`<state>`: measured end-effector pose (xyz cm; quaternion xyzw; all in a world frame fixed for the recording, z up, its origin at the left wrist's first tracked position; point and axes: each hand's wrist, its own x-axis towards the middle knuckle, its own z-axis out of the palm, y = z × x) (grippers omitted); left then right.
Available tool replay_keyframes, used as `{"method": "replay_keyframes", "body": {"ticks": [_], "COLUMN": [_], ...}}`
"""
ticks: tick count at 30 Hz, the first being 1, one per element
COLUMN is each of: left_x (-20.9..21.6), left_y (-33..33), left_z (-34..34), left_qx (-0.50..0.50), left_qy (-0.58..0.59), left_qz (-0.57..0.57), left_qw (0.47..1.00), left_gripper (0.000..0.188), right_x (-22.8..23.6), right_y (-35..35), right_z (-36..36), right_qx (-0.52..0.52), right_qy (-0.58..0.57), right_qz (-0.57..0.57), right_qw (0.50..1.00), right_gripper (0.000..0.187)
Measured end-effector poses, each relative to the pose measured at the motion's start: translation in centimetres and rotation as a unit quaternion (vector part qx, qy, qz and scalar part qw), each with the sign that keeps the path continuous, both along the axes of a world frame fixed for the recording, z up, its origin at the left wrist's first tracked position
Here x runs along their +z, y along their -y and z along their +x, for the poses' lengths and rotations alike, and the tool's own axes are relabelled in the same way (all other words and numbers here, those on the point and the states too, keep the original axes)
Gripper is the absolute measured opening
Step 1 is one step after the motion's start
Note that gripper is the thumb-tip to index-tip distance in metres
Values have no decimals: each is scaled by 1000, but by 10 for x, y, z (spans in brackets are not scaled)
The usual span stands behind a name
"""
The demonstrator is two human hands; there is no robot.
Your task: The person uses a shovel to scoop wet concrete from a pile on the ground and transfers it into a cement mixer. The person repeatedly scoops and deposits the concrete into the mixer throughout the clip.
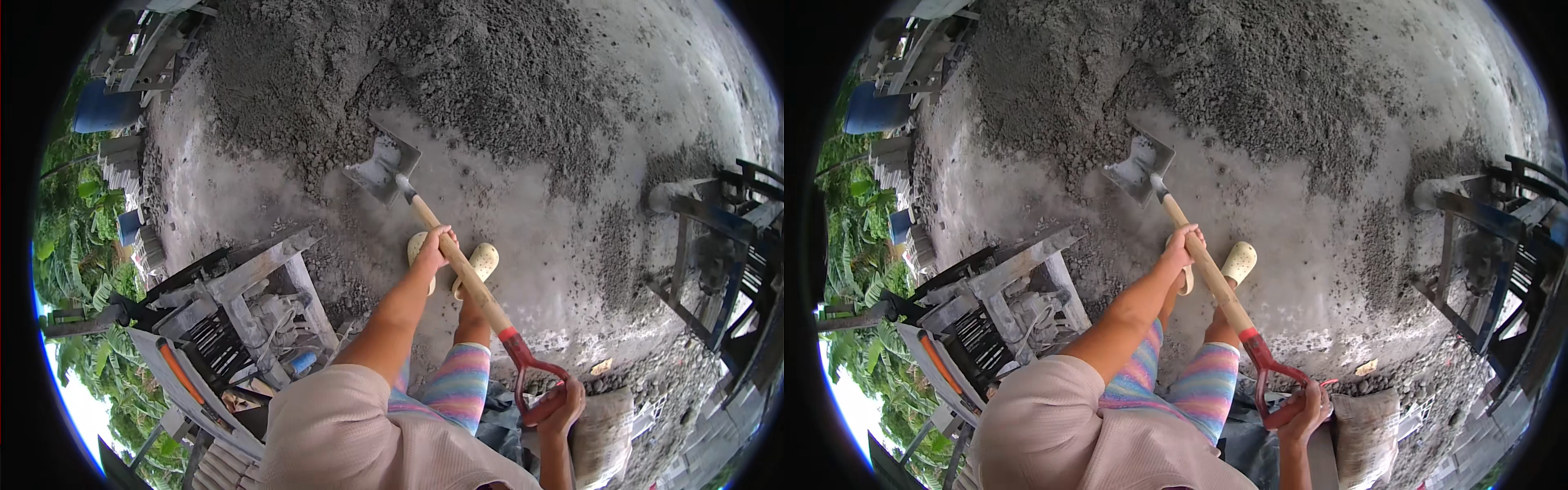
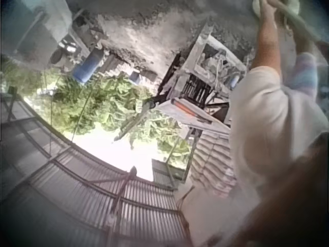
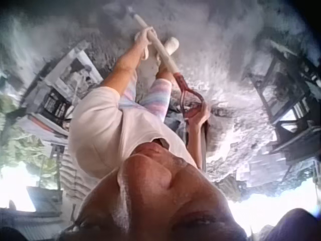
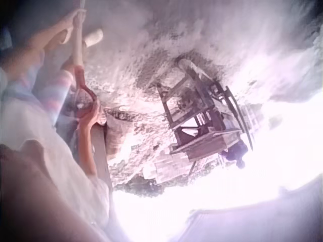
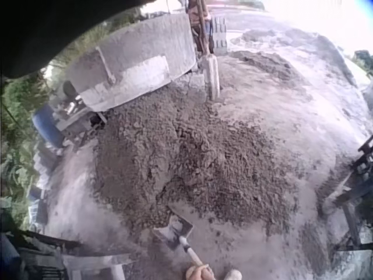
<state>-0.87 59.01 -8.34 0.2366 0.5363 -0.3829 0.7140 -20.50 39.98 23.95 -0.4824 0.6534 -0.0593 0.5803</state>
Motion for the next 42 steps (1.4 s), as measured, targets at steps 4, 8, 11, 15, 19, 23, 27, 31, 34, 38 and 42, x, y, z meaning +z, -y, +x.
{"method": "replay_keyframes", "body": {"ticks": [4,8,11,15,19,23,27,31,34,38,42], "left_x": [14,18,32,44,42,-4,-19,-10,-37,-83,-112], "left_y": [-20,-22,-22,-31,-42,-96,-137,-135,-182,-231,-212], "left_z": [74,68,60,66,88,164,187,198,215,250,241], "left_qx": [12,-16,-39,-21,-58,-54,-76,-64,47,56,58], "left_qy": [34,32,11,18,0,55,18,0,-38,-53,-83], "left_qz": [52,125,154,144,164,209,229,168,143,116,92], "left_qw": [998,991,987,989,985,975,970,984,988,990,991], "left_gripper": [11,15,16,15,12,13,16,30,34,24,22], "right_x": [-23,-20,-18,1,-2,-95,-113,-73,-50,-40,-103], "right_y": [10,2,-12,-19,-37,-77,-79,-93,-116,-151,-138], "right_z": [122,107,91,101,133,182,203,222,225,213,217], "right_qx": [68,35,21,7,-20,33,22,-28,-27,-49,-68], "right_qy": [35,69,69,82,68,105,109,83,25,-68,-152], "right_qz": [99,239,236,235,249,278,289,248,215,52,-88], "right_qw": [992,968,969,968,966,954,951,965,976,995,982], "right_gripper": [23,23,23,23,21,19,18,20,24,33,33]}}
